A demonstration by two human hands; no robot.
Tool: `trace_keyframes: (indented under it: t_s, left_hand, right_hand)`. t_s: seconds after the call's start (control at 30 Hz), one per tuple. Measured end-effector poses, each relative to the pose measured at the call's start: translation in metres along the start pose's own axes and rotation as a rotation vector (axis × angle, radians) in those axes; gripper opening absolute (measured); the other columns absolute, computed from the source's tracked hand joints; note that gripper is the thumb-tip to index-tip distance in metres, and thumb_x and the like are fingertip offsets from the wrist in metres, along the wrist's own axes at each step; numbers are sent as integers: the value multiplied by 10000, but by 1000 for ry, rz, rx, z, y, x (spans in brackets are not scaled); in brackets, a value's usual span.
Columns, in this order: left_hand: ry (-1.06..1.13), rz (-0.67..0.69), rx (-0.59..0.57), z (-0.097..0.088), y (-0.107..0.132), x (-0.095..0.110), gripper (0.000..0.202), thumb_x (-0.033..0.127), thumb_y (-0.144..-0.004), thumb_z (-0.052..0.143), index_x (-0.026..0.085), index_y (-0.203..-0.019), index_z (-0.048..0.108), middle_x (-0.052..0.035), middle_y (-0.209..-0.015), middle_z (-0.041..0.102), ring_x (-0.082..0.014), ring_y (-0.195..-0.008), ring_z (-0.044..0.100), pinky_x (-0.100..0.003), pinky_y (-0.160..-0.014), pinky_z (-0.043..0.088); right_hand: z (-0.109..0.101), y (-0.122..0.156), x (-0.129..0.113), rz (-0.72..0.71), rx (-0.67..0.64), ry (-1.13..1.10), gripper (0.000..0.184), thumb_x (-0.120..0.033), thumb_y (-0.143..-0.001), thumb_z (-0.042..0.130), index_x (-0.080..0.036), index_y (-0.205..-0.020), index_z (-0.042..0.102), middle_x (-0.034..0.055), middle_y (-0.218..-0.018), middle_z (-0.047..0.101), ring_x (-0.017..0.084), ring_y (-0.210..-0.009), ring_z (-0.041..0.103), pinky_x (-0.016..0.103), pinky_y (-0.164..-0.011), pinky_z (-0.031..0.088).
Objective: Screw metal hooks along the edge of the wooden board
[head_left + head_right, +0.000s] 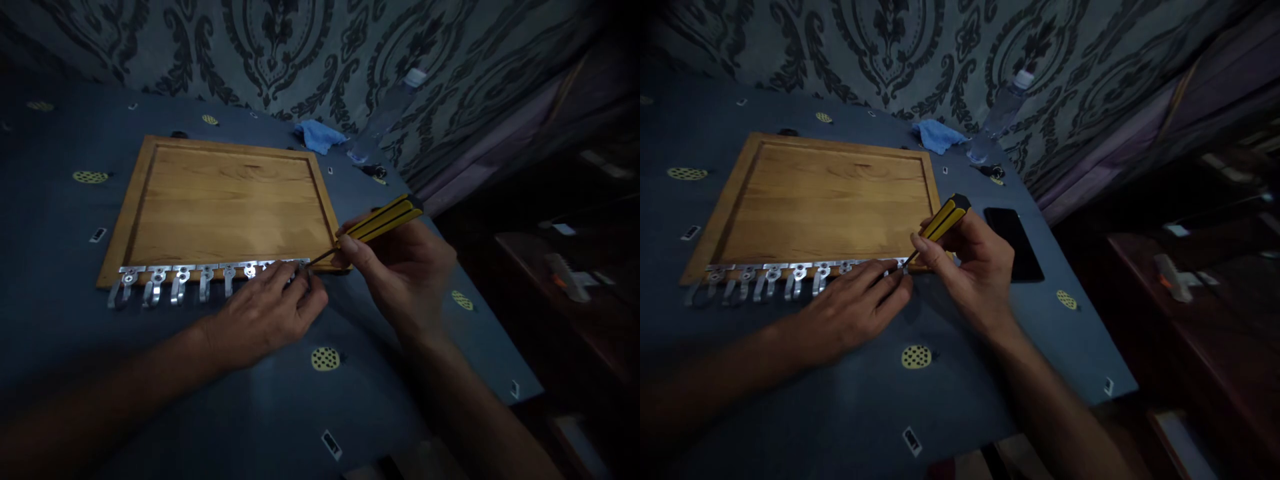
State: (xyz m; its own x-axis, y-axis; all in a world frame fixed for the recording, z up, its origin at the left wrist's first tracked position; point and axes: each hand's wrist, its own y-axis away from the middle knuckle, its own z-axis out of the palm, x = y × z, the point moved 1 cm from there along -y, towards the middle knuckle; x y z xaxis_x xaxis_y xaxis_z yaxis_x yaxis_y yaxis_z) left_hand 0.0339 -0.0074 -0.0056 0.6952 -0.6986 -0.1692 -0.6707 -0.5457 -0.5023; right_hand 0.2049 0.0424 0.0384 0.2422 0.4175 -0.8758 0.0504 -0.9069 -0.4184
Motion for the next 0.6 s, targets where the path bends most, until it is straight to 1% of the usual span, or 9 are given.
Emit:
trace_keyframes:
  t_s: [0.1, 0.2, 0.27, 0.33, 0.4, 0.5, 0.57, 0.6]
  left_hand:
    - [-4, -6, -2, 1, 1, 1, 245, 99, -1019, 433, 61, -1199, 595, -146, -1123, 743, -275, -1133, 711, -383, -1003, 586]
    - [-10, -1, 4, 0, 1, 1, 236, 100, -1019, 438, 67, -1184, 603, -149, -1121, 746, -270, -1118, 715, -379, -990, 588]
    - [-19, -3, 10, 0, 0, 1, 236, 98, -1020, 433, 71, -1178, 606, -146, -1119, 747, -267, -1115, 716, -374, -979, 592]
    - [-24, -10, 15, 0, 0, 1, 239, 96, -1020, 429, 72, -1179, 606, -142, -1116, 748, -268, -1115, 716, -376, -983, 591]
    - [-15, -13, 6, 0, 0, 1, 240, 101, -1022, 425, 73, -1181, 603, -137, -1109, 747, -271, -1124, 713, -381, -993, 589]
    - [4, -12, -1, 0, 0, 1, 239, 111, -1026, 417, 75, -1175, 600, -131, -1088, 747, -281, -1135, 710, -389, -997, 591]
    - [9, -12, -4, 1, 0, 1, 241, 110, -1025, 414, 73, -1178, 596, -133, -1087, 745, -285, -1139, 709, -394, -997, 592]
    - [7, -12, 0, 1, 0, 1, 241, 109, -1025, 414, 69, -1179, 595, -135, -1088, 745, -286, -1137, 709, -395, -998, 591]
  right_hand:
    - [-4, -1, -2, 26, -50, -3, 281, -447, -733, 888, -271, -909, 757, -24, -803, 728, 143, -598, 685, 285, -591, 631]
    - [-8, -3, -4, 23, -101, 16, 257, -460, -841, 797, -273, -1014, 765, -9, -856, 745, 130, -590, 682, 279, -597, 624]
    - [-10, -3, -5, 1, -110, 29, 244, -445, -883, 757, -270, -1053, 770, -1, -875, 759, 117, -559, 659, 271, -568, 607]
    - [-10, -3, -6, -17, -96, 33, 217, -420, -871, 776, -262, -1019, 781, -4, -850, 762, 106, -515, 627, 261, -513, 577]
    - [-8, -2, -5, -34, -66, 18, 181, -405, -826, 824, -253, -915, 783, -15, -793, 748, 98, -479, 602, 249, -453, 538]
    - [-4, -2, -5, -47, -42, -35, 194, -396, -776, 867, -242, -788, 750, -25, -738, 722, 93, -451, 586, 241, -407, 511]
    - [-4, -3, -5, -34, -52, -65, 191, -383, -772, 872, -243, -801, 746, -24, -755, 730, 93, -452, 589, 248, -426, 536]
    - [-5, -3, -5, -20, -64, -75, 184, -375, -778, 869, -249, -849, 755, -21, -785, 744, 97, -462, 600, 257, -450, 557]
